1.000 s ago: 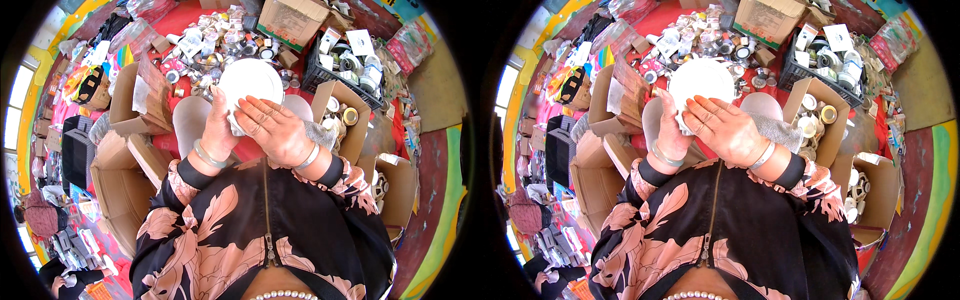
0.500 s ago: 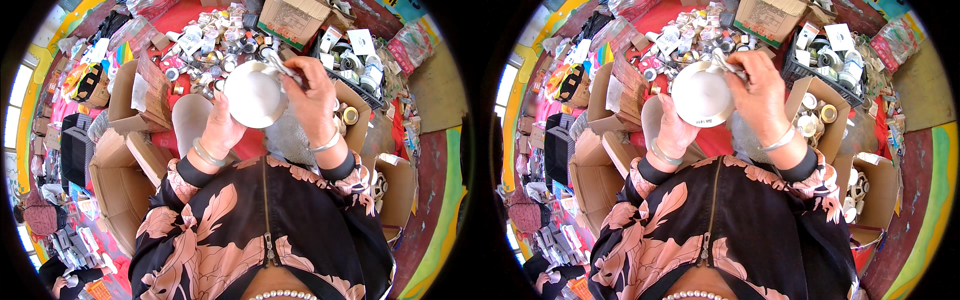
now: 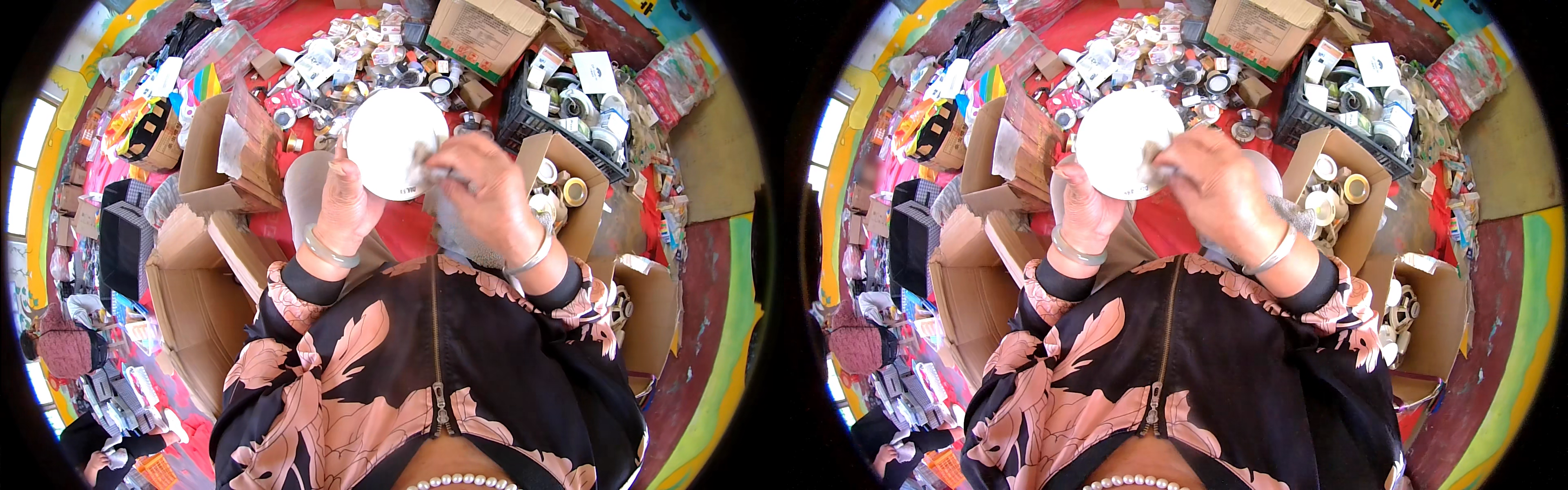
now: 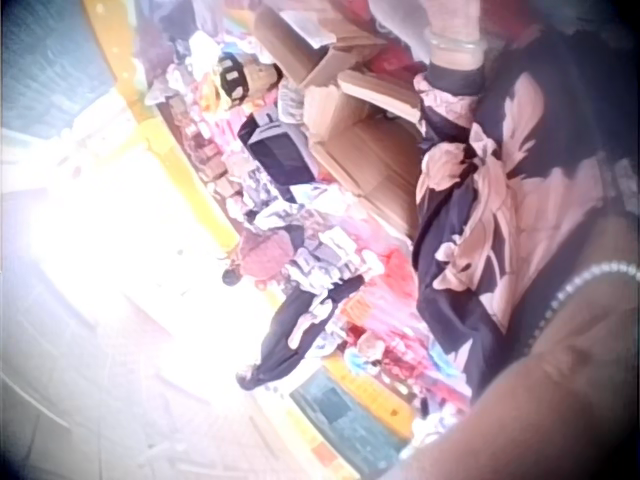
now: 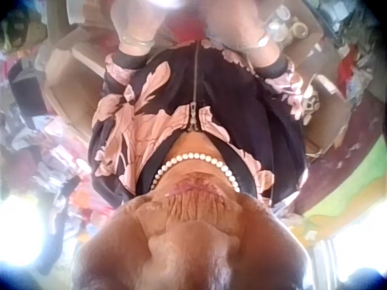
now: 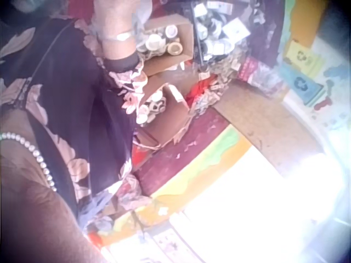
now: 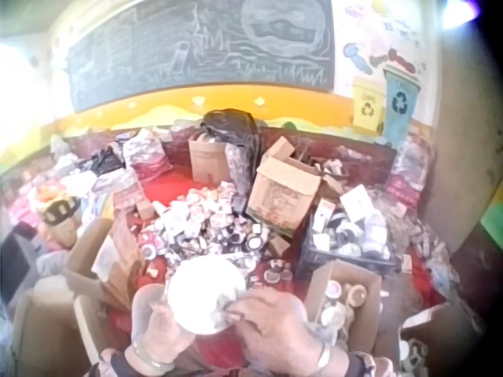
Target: The person wipes a small circular light fixture with a cloth by hand and places it into a box.
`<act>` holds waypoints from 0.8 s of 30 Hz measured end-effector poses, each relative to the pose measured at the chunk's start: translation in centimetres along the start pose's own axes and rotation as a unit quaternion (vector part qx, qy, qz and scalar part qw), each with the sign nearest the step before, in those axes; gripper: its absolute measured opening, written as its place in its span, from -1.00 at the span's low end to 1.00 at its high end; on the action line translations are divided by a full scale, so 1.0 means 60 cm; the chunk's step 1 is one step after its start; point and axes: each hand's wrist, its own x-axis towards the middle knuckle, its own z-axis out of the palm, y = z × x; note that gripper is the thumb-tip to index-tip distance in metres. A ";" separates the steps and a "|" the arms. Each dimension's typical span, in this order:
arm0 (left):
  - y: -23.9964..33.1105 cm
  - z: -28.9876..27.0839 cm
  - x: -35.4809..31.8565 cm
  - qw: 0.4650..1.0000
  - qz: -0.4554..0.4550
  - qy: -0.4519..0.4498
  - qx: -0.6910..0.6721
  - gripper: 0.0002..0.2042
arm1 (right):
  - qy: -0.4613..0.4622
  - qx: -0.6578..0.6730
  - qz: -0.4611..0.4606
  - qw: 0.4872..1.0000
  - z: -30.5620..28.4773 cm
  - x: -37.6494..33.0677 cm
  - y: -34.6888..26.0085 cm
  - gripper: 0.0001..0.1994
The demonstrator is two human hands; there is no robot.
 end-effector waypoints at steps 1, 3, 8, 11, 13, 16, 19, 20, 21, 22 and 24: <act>-0.008 -0.003 0.002 0.999 -0.011 -0.017 -0.027 -0.02 | 0.044 -0.012 0.031 0.998 -0.002 0.003 0.008 -0.78; -0.025 0.006 -0.007 0.999 -0.020 -0.020 -0.029 -0.03 | 0.085 -0.007 0.062 0.994 -0.011 0.028 0.013 -0.79; -0.031 -0.004 -0.006 0.997 -0.050 -0.002 -0.057 -0.05 | 0.059 -0.021 -0.078 0.995 0.025 0.017 -0.018 -0.75; -0.008 -0.005 -0.006 1.000 -0.021 -0.001 -0.015 -0.04 | 0.010 0.015 -0.075 0.997 0.022 0.000 -0.026 -0.78; -0.006 -0.003 -0.007 1.000 -0.009 -0.004 -0.007 -0.04 | -0.005 -0.047 -0.070 0.996 -0.003 0.006 0.001 -0.80; -0.017 0.005 -0.010 0.999 -0.019 -0.022 -0.022 -0.08 | 0.101 -0.013 0.054 0.993 -0.008 0.028 0.008 -0.81; -0.039 0.017 -0.011 0.998 -0.038 -0.024 -0.032 -0.08 | 0.137 -0.021 -0.026 0.990 0.012 0.041 -0.013 -0.79; -0.041 0.017 -0.011 0.997 -0.053 -0.016 -0.046 -0.07 | 0.104 -0.027 -0.064 0.992 0.017 0.036 -0.016 -0.78; -0.036 0.011 -0.010 0.998 -0.057 -0.018 -0.036 -0.06 | 0.059 0.013 -0.065 0.996 0.022 0.023 -0.020 -0.78; -0.026 -0.001 -0.010 0.998 -0.060 -0.020 -0.026 -0.05 | 0.014 0.052 -0.066 0.996 0.027 0.013 -0.023 -0.79; -0.014 -0.006 -0.007 0.999 -0.046 -0.011 0.002 -0.02 | -0.055 0.066 -0.056 0.995 0.009 0.006 -0.018 -0.80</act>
